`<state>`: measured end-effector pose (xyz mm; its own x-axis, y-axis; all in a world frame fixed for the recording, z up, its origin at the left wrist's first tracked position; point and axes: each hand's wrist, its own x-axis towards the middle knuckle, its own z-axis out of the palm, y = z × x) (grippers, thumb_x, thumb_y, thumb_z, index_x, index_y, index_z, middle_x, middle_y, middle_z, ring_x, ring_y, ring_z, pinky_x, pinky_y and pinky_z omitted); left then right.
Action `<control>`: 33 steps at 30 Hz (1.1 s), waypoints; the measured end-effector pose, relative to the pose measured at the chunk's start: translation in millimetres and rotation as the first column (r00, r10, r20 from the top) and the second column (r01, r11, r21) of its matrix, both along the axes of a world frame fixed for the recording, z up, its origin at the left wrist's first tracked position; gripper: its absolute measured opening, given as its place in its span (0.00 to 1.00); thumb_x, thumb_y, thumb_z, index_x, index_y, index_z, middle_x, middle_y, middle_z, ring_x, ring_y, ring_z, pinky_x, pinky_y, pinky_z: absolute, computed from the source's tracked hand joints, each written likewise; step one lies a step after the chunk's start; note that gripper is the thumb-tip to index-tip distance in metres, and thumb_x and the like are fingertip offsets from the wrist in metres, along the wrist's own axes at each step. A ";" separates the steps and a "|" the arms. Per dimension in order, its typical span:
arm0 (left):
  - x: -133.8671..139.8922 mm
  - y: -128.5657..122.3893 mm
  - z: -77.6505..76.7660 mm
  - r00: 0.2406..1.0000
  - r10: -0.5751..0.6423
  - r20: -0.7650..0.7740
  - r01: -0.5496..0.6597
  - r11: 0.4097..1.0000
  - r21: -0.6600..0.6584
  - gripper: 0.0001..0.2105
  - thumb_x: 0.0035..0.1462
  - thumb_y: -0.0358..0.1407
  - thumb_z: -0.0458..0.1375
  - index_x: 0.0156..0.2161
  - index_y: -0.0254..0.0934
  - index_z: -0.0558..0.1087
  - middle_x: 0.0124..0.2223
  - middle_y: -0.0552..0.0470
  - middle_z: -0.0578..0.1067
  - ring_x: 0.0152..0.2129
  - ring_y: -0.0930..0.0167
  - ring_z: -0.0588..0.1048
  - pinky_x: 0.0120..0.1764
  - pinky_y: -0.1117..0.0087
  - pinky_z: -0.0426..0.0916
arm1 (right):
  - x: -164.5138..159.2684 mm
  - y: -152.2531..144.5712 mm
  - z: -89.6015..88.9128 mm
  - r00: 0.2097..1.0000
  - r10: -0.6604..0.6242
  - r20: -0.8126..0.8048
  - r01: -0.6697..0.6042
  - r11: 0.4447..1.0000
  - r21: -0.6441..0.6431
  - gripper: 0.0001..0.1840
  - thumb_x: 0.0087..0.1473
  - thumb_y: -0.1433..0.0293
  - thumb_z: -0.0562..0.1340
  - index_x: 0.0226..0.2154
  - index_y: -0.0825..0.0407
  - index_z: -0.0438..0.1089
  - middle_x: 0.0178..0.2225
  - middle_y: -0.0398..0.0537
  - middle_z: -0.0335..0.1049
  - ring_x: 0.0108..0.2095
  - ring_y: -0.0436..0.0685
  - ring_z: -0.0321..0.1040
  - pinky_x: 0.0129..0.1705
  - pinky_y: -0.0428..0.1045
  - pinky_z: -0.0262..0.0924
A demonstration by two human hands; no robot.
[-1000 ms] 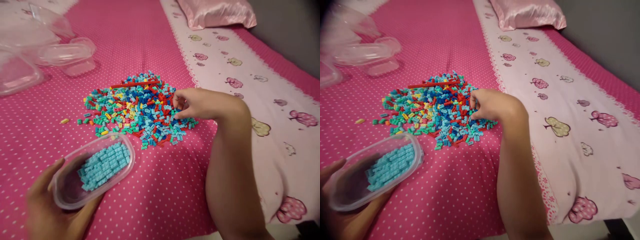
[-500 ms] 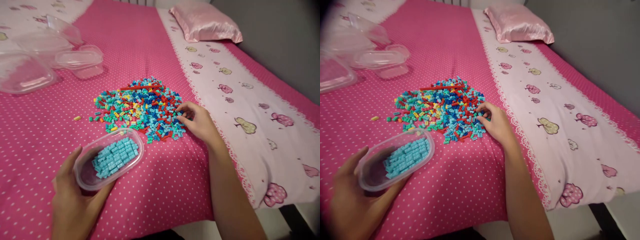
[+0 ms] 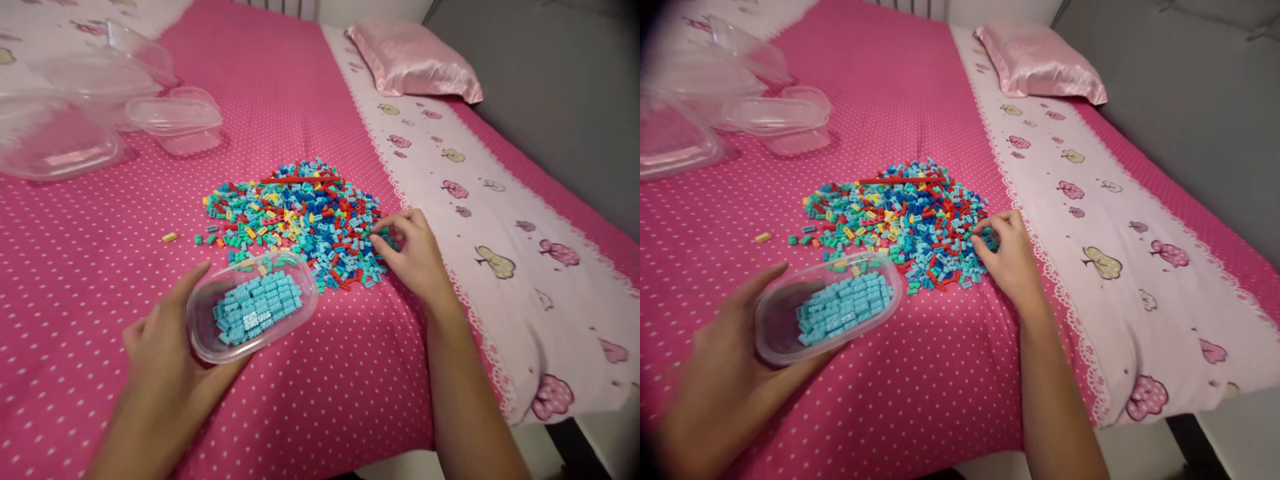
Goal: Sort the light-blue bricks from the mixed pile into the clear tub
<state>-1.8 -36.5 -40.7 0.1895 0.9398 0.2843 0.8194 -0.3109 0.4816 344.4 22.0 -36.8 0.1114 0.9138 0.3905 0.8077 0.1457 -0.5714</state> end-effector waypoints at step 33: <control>13.0 -2.1 -10.8 0.998 -0.027 0.064 0.024 0.999 0.048 0.35 0.57 0.45 0.67 0.65 0.44 0.59 0.56 0.44 0.77 0.48 0.53 0.76 0.50 0.52 0.61 | -48.0 -22.5 45.4 0.924 0.251 -0.290 -0.216 0.965 0.147 0.08 0.49 0.75 0.73 0.32 0.46 0.79 0.32 0.41 0.79 0.33 0.53 0.75 0.36 0.49 0.70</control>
